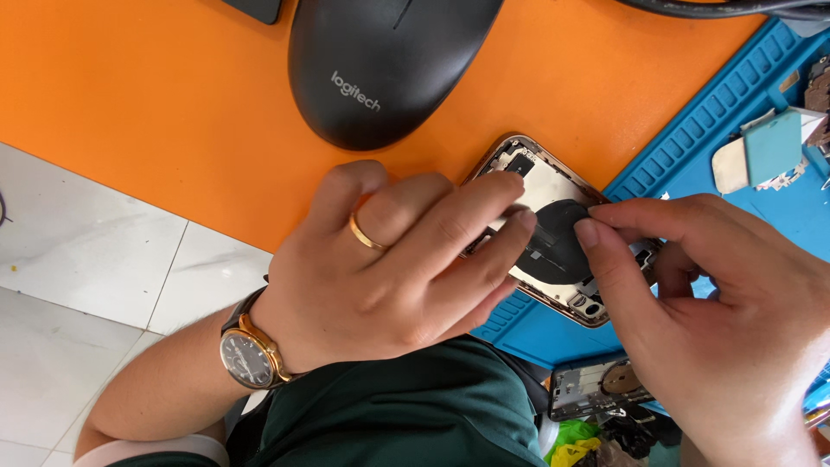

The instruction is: The person repairs two disassembled smartphones on their lap, using tweezers to handle a circular component and a screwdriver to tighten screws. They also use a suction cup tool to manipulate the phone casing.

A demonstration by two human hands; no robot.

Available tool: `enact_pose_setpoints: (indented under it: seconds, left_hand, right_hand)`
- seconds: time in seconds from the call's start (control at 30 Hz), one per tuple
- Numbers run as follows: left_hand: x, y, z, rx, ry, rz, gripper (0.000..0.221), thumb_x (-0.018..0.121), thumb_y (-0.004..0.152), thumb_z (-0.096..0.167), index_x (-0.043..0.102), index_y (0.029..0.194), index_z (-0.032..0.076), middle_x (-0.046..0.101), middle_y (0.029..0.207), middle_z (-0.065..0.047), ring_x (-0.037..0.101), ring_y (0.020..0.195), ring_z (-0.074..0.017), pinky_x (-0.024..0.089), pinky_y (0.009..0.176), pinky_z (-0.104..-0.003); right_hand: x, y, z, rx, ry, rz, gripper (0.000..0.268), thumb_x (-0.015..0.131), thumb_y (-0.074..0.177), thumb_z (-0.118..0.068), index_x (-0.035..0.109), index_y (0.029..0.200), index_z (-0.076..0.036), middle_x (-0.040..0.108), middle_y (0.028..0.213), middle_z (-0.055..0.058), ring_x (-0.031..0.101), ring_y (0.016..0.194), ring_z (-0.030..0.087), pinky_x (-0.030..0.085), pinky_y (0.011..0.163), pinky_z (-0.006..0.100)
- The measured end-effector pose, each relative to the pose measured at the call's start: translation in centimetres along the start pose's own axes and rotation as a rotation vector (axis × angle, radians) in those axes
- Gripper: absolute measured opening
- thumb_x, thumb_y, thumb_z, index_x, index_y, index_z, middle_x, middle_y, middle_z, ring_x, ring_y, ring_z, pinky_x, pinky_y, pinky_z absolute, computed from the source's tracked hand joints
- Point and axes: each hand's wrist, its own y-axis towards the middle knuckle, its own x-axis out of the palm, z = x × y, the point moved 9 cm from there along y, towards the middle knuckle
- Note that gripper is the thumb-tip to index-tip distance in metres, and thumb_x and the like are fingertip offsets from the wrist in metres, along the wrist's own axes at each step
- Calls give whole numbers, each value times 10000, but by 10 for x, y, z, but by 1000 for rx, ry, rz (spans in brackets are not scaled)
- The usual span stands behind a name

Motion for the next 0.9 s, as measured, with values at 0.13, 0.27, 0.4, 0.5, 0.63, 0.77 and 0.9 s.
enact_pose_setpoints:
  seconds: [0.13,0.27,0.4,0.5,0.63,0.77,0.9]
  left_hand:
    - [4,-3,3,51,6,-53,437,473,1178,526,800,1258,247,691,1349,77,584,1065,-144,451,806,-360]
    - [2,-3,5,89,-28,-36,469,469,1194,543,816,1281,241,681,1334,44,583,1062,-154,451,785,-361]
    - [5,-4,7,101,4,-57,511,470,1205,607,814,1284,237,671,1382,52,564,1098,-148,463,790,-358]
    - [5,-4,7,99,8,-69,501,498,1206,610,816,1264,226,670,1396,53,571,1109,-150,468,789,-362]
    - [5,0,7,86,-1,-74,484,466,1203,563,804,1244,219,694,1370,57,592,1107,-151,458,783,-356]
    - [2,4,8,96,-13,-45,467,430,1201,517,799,1202,231,714,1319,63,600,1090,-135,433,786,-348]
    - [6,6,13,132,-19,-82,491,418,1200,506,813,1213,215,707,1326,10,615,1097,-166,447,821,-383]
  right_hand:
    - [-1,0,-2,14,12,15,33,839,1106,55,812,1099,73,666,834,141,428,573,205,387,626,384]
    - [-2,2,-5,3,6,23,34,844,1107,58,813,1096,66,663,827,129,425,570,193,388,629,366]
    - [-2,3,-8,-5,1,21,30,848,1097,66,818,1100,68,668,820,132,441,562,187,405,619,367]
    - [-3,4,-10,-23,-28,19,26,848,1104,55,823,1109,57,690,846,118,455,565,177,415,626,356]
    - [-4,1,-6,-25,-106,6,108,886,1109,-25,826,1172,39,733,871,91,548,598,166,483,674,369]
    - [-9,-2,-4,-100,-143,32,156,936,1127,-44,817,1146,55,723,854,84,544,609,183,471,669,384]
    - [-21,-6,7,-99,-127,41,174,906,1150,-48,785,1134,77,699,875,122,575,648,222,482,715,433]
